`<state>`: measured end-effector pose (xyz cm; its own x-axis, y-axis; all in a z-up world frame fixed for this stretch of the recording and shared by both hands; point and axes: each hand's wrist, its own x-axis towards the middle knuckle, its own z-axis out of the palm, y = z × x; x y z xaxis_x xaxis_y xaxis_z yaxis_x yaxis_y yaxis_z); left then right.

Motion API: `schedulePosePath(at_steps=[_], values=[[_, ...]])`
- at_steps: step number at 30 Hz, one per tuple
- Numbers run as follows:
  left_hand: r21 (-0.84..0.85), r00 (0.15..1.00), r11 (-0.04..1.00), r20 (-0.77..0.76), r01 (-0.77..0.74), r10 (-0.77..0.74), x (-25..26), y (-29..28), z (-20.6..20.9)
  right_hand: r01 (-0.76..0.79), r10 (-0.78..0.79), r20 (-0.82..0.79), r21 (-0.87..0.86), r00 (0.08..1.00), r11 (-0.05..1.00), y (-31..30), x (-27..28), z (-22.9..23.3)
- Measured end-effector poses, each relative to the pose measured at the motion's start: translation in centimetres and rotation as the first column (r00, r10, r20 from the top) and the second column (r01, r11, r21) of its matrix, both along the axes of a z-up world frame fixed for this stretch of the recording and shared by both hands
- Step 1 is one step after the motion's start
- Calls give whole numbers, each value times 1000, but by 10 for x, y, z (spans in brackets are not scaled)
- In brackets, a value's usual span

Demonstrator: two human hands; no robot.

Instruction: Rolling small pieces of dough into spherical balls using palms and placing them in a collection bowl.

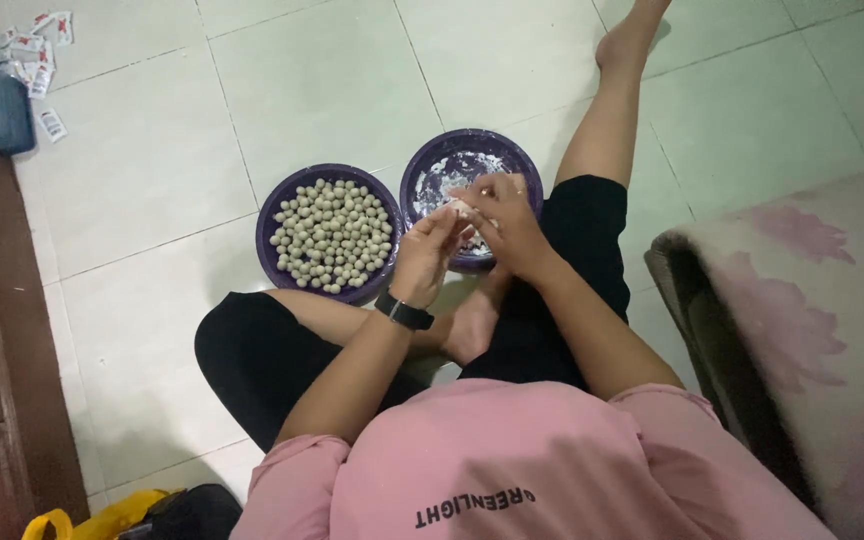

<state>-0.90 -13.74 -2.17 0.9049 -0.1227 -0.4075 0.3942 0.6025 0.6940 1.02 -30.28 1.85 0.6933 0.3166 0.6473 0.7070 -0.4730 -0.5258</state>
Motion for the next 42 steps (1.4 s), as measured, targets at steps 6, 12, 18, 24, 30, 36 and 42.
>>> schedulePosePath(at_steps=[6,12,18,24,30,36,42], values=[[-93,970,965,17,243,-243,4,30,16,-165,223,-248,234,943,958,9,-13,25],[-275,911,868,129,413,-393,-1,56,15,-176,310,-370,354,876,919,16,-13,17],[-287,958,926,218,244,-185,4,67,34,-45,198,-446,330,873,943,59,-14,24],[-298,968,948,250,108,-32,26,83,72,-25,24,-9,-95,1000,995,106,-9,30],[-161,929,987,365,4,56,45,79,96,-39,96,-274,207,957,977,111,20,69],[146,929,989,369,-28,-28,53,68,107,-151,299,-406,357,864,922,168,54,73],[321,877,938,480,-130,-42,44,88,103,-116,415,-435,566,799,816,182,72,14]])
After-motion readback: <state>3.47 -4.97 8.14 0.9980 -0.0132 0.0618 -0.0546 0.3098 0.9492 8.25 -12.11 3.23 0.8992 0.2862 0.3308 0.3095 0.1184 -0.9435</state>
